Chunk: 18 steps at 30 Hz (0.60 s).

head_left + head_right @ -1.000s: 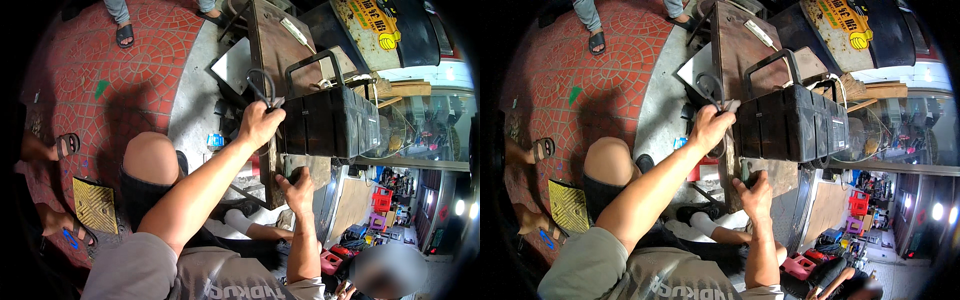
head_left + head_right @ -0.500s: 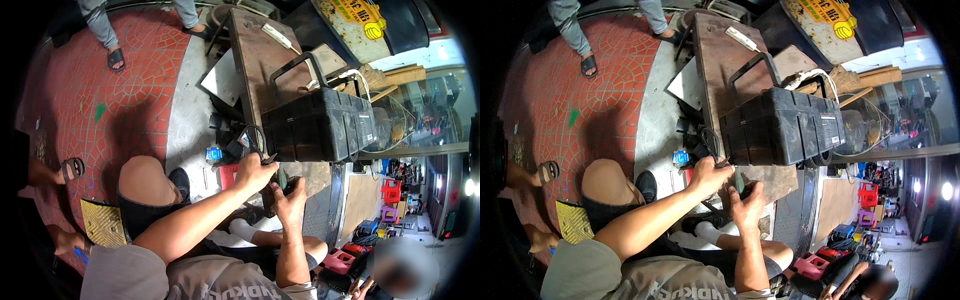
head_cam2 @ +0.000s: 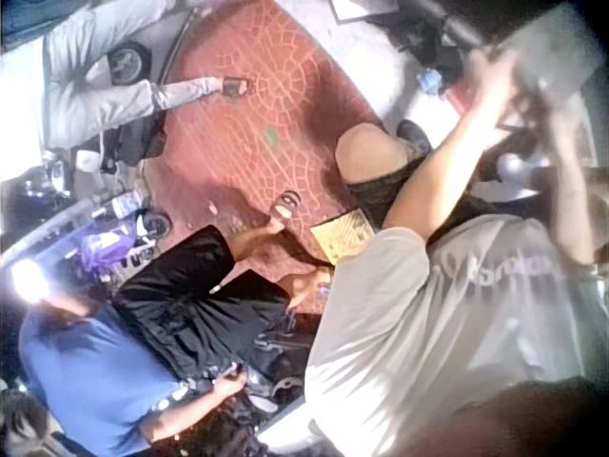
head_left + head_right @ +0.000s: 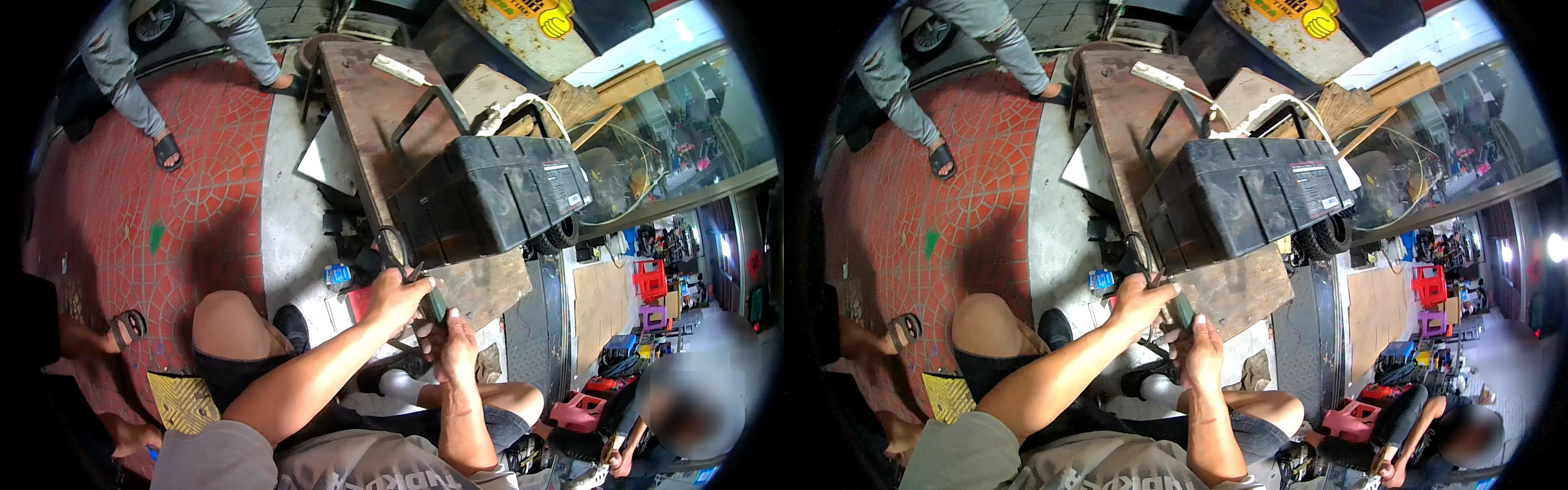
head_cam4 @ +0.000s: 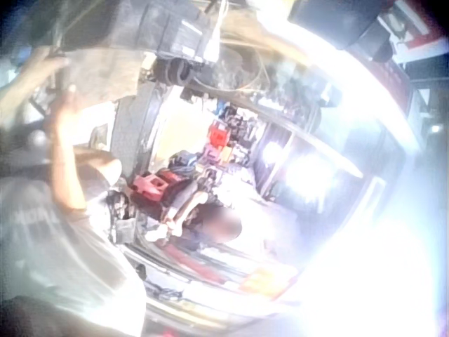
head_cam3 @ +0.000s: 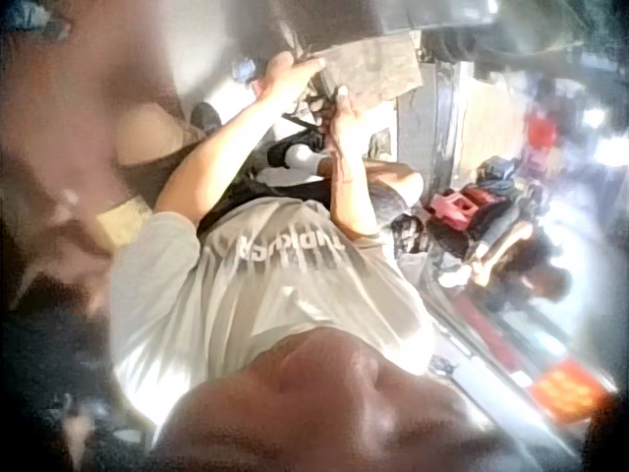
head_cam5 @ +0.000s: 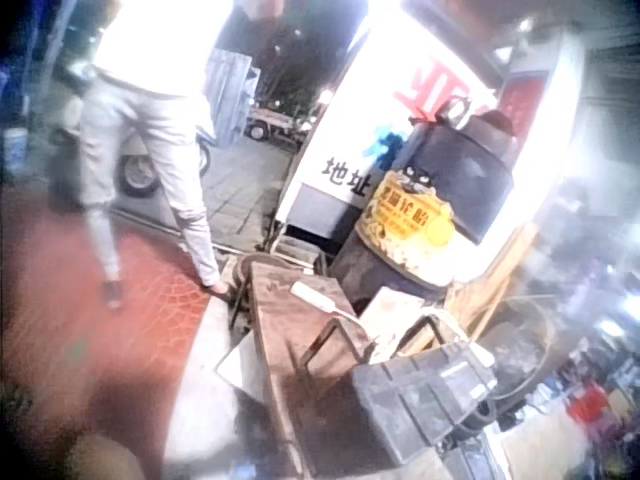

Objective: The person saws through a plastic battery case with a hacksaw, uses a screwdriver to pry open sections, and manipulates internal wires and connectors by hand.

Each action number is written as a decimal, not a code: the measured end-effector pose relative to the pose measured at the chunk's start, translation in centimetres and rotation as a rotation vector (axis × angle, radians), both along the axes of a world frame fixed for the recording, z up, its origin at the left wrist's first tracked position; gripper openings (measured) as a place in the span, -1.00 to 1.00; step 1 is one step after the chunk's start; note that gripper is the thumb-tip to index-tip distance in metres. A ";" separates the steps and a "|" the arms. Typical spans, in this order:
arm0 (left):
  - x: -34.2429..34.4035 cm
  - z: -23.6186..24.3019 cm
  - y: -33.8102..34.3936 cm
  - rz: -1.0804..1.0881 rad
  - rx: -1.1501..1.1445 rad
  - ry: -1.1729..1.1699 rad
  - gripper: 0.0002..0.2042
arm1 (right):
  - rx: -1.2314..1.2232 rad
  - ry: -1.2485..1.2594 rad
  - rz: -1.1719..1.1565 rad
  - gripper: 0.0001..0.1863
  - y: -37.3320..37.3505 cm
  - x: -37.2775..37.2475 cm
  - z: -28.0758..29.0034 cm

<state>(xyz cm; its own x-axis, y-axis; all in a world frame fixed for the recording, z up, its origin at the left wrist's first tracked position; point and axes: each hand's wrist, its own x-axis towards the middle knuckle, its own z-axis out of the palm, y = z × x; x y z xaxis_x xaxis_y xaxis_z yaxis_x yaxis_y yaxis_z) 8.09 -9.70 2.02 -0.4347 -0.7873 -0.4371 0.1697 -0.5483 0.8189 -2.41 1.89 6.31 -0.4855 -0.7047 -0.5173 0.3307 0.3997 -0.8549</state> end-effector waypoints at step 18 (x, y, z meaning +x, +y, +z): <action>4.0 5.0 0.1 -0.256 -0.008 0.148 -0.70 | -0.312 0.018 -0.445 -0.70 -2.8 3.9 -3.4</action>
